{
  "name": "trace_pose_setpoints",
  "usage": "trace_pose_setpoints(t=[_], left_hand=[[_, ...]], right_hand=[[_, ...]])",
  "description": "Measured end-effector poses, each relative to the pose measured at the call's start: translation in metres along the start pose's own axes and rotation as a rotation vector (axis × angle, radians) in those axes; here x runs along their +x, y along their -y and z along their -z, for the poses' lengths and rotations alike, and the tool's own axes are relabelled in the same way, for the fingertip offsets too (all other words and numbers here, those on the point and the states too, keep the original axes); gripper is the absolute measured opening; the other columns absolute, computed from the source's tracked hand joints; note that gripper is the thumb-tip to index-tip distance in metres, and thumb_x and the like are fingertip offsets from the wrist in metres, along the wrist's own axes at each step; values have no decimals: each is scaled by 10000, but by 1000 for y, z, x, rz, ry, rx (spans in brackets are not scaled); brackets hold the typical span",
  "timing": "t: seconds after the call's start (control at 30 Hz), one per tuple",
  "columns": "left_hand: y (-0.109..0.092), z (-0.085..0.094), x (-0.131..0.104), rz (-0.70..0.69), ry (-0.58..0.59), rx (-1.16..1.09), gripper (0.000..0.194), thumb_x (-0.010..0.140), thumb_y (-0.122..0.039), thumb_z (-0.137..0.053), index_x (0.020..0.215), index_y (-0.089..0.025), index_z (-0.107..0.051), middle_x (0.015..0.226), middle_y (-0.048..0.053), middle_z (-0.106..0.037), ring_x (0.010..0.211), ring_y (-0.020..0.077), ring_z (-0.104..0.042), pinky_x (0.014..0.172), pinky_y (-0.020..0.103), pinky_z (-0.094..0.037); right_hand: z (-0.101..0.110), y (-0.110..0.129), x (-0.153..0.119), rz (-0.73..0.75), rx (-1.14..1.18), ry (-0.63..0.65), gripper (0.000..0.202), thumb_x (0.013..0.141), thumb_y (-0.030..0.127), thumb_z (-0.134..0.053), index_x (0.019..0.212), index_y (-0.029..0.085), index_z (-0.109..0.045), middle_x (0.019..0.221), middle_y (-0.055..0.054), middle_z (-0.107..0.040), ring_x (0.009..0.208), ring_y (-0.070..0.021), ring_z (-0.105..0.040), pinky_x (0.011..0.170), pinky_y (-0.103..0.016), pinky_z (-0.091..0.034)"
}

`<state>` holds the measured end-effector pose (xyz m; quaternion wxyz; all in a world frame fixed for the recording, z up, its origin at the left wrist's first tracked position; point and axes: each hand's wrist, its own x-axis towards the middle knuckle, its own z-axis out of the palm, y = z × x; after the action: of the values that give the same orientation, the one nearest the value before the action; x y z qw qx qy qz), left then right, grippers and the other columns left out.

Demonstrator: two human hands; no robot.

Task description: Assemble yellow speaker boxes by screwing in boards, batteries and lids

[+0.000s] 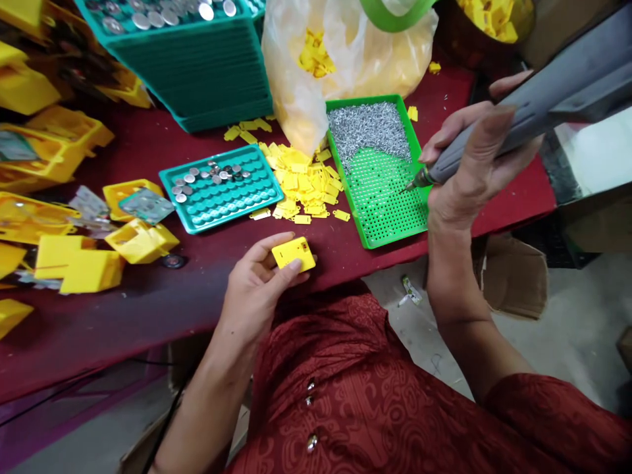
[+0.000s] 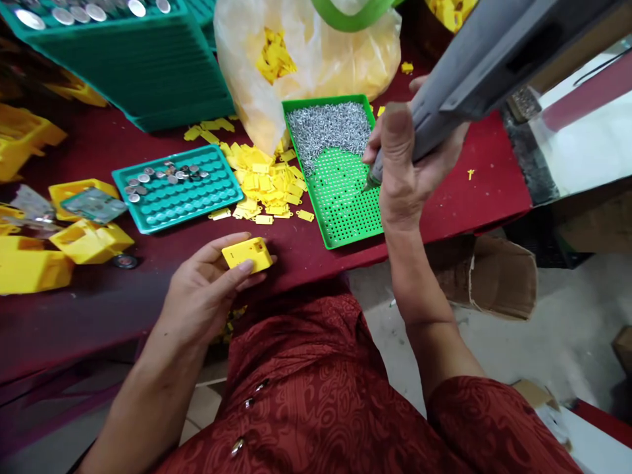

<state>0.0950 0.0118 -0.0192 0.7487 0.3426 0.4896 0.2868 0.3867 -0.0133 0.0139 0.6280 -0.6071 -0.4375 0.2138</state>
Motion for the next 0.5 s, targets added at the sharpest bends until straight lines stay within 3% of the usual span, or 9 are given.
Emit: trace_pose_setpoints(t=[0.13, 0.2, 0.33, 0.5], left_hand=[[-1, 0, 1, 9, -12, -19, 620, 558, -251, -1049, 1101, -174, -760, 992, 37, -828, 791, 145, -794, 651, 195, -679], [-1, 0, 1, 14, -16, -23, 616, 558, -251, -1050, 1098, -175, -764, 978, 35, -829, 781, 145, -794, 645, 195, -681], [-2, 0, 2, 15, -23, -30, 595, 549, -244, -1055, 1071, -178, -776, 944, 32, -830, 756, 137, -786, 639, 193, -682], [-1, 2, 2, 15, -16, -28, 574, 561, -242, -1052, 1067, -188, -785, 944, 32, -832, 762, 136, -787, 648, 197, -686]], right_hand=[[-22, -12, -6, -9, -58, 27, 705, 905, 890, -500, 1364, 356, -481, 1025, -51, -684, 1046, -325, -760, 684, -458, -629], [-30, -17, -8, 36, -75, -70, 663, 926, 877, -481, 1317, 342, -472, 918, -31, -663, 915, -294, -762, 659, -447, -617], [-41, -24, -5, 263, 69, -320, 463, 968, 724, -600, 1145, 325, -444, 681, 65, -508, 511, -151, -527, 493, -328, -452], [-46, -26, -2, 308, 68, -352, 459, 962, 713, -624, 1119, 321, -445, 660, 83, -493, 477, -118, -441, 465, -300, -377]])
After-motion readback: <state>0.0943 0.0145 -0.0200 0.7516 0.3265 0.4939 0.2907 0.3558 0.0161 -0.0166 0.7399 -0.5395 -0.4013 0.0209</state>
